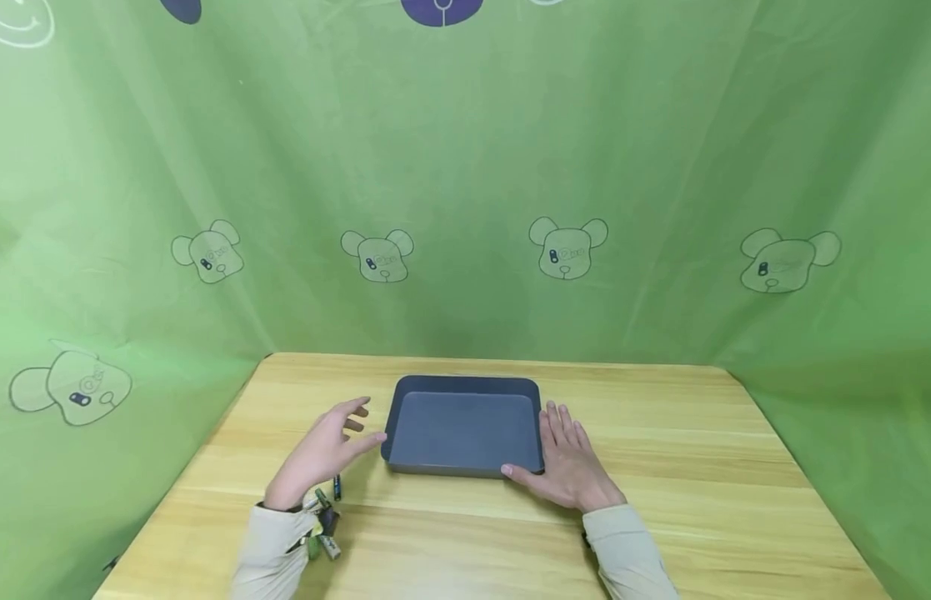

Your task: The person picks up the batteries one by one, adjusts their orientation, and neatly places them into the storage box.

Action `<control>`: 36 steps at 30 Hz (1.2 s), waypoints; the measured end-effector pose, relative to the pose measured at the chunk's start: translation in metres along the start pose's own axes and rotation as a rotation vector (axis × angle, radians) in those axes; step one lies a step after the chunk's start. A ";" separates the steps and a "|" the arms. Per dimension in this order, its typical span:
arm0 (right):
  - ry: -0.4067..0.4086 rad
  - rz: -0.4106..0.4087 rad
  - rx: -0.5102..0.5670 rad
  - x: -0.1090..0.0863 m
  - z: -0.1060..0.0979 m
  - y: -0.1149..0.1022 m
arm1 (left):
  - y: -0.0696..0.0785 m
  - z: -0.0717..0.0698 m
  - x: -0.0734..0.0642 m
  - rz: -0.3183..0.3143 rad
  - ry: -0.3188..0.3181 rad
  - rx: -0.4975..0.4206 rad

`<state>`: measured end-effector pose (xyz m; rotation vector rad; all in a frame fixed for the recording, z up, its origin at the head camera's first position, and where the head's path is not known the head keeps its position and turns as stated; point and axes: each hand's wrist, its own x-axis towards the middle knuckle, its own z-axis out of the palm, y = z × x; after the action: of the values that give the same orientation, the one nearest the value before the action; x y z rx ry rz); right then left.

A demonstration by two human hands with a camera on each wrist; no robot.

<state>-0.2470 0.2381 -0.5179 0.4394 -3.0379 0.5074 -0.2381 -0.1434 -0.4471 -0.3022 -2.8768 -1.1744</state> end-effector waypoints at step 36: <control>-0.006 0.008 0.027 0.000 -0.001 0.001 | -0.102 -0.003 -0.021 0.209 -0.122 0.434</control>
<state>-0.2474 0.2394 -0.5173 0.4311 -3.0426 0.5497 -0.2366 -0.2205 -0.5169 -0.6539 -3.0038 -0.4981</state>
